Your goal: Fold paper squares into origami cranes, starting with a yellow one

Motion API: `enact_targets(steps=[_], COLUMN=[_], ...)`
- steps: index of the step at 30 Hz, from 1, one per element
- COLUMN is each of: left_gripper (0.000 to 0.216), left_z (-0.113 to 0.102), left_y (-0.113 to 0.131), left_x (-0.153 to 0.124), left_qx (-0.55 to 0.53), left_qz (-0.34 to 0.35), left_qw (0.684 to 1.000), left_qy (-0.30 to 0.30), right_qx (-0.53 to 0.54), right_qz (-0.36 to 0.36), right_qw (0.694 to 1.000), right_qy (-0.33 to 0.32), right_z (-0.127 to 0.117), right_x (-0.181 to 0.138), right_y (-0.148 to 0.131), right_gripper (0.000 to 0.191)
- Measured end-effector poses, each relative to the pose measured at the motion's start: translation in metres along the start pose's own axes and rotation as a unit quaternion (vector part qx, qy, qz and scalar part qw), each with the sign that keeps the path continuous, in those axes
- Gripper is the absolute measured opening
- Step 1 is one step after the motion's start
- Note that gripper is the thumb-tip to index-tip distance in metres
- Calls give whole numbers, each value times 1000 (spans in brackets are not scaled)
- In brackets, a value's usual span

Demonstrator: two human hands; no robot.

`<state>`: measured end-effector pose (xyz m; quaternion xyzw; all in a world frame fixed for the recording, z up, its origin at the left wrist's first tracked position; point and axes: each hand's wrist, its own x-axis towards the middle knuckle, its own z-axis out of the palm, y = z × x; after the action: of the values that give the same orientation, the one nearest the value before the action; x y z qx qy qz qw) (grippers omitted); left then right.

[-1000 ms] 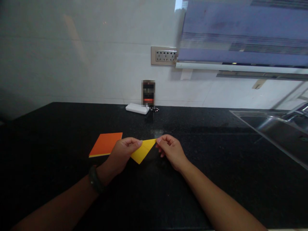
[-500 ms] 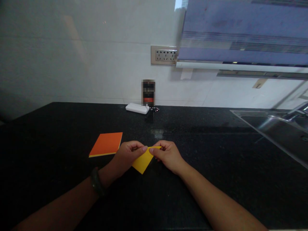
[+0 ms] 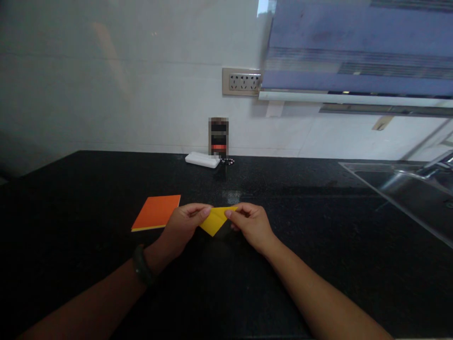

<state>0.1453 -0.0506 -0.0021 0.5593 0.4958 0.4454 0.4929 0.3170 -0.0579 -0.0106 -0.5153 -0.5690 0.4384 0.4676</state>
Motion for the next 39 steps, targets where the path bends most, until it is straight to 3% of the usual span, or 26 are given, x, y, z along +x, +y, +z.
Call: enact_targets(steps=[2, 4, 6, 8, 12, 15, 17, 19, 21, 24, 29, 39], left_gripper=[25, 27, 32, 33, 26, 25, 27, 28, 27, 24, 24, 21], left_z=[-1, -1, 0, 1, 1, -1, -2, -3, -3, -1, 0, -1], left_y=[0, 1, 2, 3, 4, 1, -2, -6, -9, -12, -8, -4], left_x=[1, 1, 0, -3, -5, -3, -1, 0, 0, 0, 0, -1], left_qx=[16, 24, -3, -51, -136, -167, -157, -128, -98, -90, -147, -146], left_qz=[29, 22, -10, -38, -47, -52, -57, -71, -85, -93, -123, -144], left_qw=[997, 996, 1000, 996, 980, 972, 972, 970, 964, 961, 967, 957], left_qy=[74, 87, 21, -58, -136, -158, -168, -193, -232, -244, -167, -203], right_qx=[-50, -129, -209, -265, -289, -224, -137, -39, 46, 90, 112, 64], right_qz=[-78, -200, -309, -374, -428, -377, -282, -178, -98, -6, 20, -19], right_qw=[993, 966, 925, 889, 853, 895, 950, 981, 993, 995, 994, 998], right_qy=[67, 101, 71, 9, -78, -78, -7, 65, 38, -30, 6, 19], right_z=[-3, -5, -7, -7, -2, 2, 4, 5, 6, 9, 10, 7], right_x=[-2, -5, -8, -11, -13, -13, -10, -7, -4, -2, -3, -3], right_y=[-1, -3, -5, -7, -9, -6, -2, 2, 5, 6, 2, 6], right_gripper=[16, 11, 14, 18, 20, 28, 30, 39, 41, 22, 18, 15])
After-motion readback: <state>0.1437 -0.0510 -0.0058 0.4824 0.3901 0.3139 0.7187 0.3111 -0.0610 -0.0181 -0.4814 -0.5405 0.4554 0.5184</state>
